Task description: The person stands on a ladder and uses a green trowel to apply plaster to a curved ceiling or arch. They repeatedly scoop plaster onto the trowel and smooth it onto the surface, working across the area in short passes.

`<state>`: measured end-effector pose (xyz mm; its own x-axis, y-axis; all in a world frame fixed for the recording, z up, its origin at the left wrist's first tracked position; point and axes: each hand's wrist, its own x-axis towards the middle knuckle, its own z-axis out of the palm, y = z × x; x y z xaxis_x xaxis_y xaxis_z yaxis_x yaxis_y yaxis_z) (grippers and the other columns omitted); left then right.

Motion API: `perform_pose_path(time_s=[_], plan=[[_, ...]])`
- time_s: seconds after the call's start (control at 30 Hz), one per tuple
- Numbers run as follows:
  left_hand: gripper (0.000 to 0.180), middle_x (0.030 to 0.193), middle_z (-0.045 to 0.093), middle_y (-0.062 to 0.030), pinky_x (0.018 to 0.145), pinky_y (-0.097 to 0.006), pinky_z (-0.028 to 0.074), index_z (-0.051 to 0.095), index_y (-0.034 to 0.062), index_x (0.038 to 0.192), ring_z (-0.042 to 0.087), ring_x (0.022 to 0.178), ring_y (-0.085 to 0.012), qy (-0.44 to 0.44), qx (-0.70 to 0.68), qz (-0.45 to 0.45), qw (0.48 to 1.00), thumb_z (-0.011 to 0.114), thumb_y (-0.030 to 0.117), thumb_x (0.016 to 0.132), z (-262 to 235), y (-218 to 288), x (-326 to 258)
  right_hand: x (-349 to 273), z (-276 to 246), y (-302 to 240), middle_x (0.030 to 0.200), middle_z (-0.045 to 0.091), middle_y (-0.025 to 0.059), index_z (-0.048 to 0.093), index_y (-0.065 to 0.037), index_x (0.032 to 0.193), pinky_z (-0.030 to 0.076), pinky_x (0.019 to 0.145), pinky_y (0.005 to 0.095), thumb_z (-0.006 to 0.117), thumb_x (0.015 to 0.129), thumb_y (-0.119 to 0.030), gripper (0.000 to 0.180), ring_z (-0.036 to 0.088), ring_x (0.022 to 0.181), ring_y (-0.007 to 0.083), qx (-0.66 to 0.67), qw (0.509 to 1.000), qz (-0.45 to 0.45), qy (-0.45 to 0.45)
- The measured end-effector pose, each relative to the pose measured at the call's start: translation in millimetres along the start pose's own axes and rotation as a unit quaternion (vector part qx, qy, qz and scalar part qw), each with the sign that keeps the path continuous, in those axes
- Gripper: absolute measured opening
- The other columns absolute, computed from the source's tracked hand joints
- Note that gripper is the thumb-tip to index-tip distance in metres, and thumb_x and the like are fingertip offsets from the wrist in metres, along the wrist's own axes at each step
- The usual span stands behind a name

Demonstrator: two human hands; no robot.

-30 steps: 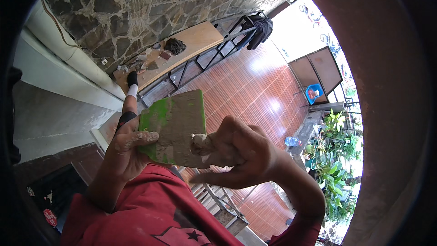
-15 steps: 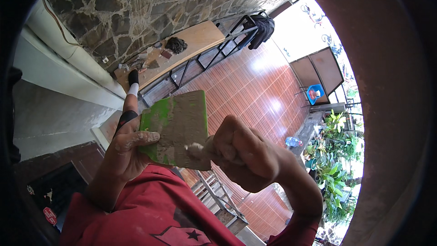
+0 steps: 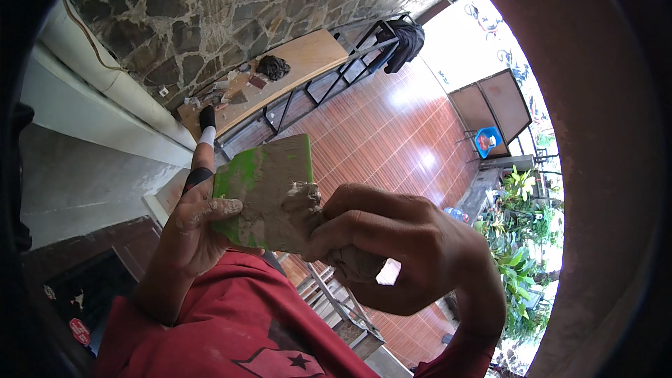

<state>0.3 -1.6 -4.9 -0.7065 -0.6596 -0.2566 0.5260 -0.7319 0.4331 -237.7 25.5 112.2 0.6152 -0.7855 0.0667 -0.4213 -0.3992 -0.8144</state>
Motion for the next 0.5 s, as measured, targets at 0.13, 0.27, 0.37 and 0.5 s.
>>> perform_pose_path(time_s=[0.13,0.27,0.37,0.5], plan=[[0.05,0.117,0.055,-0.0227,0.073,-0.045,0.06,0.03,-0.009,0.13,0.065,0.097,-0.0314,0.01,0.003,-0.005,1.0,0.05,0.006,0.087,-2.3,1.3,1.8,7.6,-7.6,2.5,0.096,0.058,0.0155,0.059,0.002,0.103,0.053,0.058,0.0306,0.07,0.074,-0.003,0.032,0.065,0.071,0.0237,-0.009,0.997,-0.045,-0.066],[0.05,0.116,0.055,-0.0231,0.073,-0.045,0.06,0.03,-0.0095,0.131,0.064,0.097,-0.0317,0.019,-0.016,-0.011,1.0,0.049,0.005,0.087,-5.6,1.7,3.9,8.9,1.6,11.4,0.093,0.059,0.0159,0.055,0.003,0.098,0.051,0.058,0.031,0.07,0.075,0.001,0.027,0.063,0.072,0.0208,-0.003,0.999,-0.025,-0.039],[0.051,0.117,0.055,-0.0233,0.073,-0.045,0.061,0.029,-0.0099,0.131,0.064,0.097,-0.0317,0.028,-0.008,0.008,1.0,0.049,0.005,0.087,-7.8,2.1,5.1,6.6,0.0,5.9,0.093,0.061,0.0167,0.051,0.003,0.095,0.051,0.058,0.032,0.069,0.075,0.004,0.027,0.065,0.073,0.0194,-0.04,0.998,0.035,-0.026],[0.05,0.117,0.055,-0.023,0.074,-0.044,0.061,0.029,-0.0098,0.131,0.064,0.097,-0.0312,0.032,-0.01,0.006,0.999,0.048,0.004,0.087,-11.3,6.0,6.5,17.6,4.7,5.3,0.092,0.065,0.0169,0.051,0.002,0.096,0.053,0.06,0.0317,0.07,0.073,0.005,0.03,0.069,0.076,0.0212,-0.02,0.997,0.076,0.02]])
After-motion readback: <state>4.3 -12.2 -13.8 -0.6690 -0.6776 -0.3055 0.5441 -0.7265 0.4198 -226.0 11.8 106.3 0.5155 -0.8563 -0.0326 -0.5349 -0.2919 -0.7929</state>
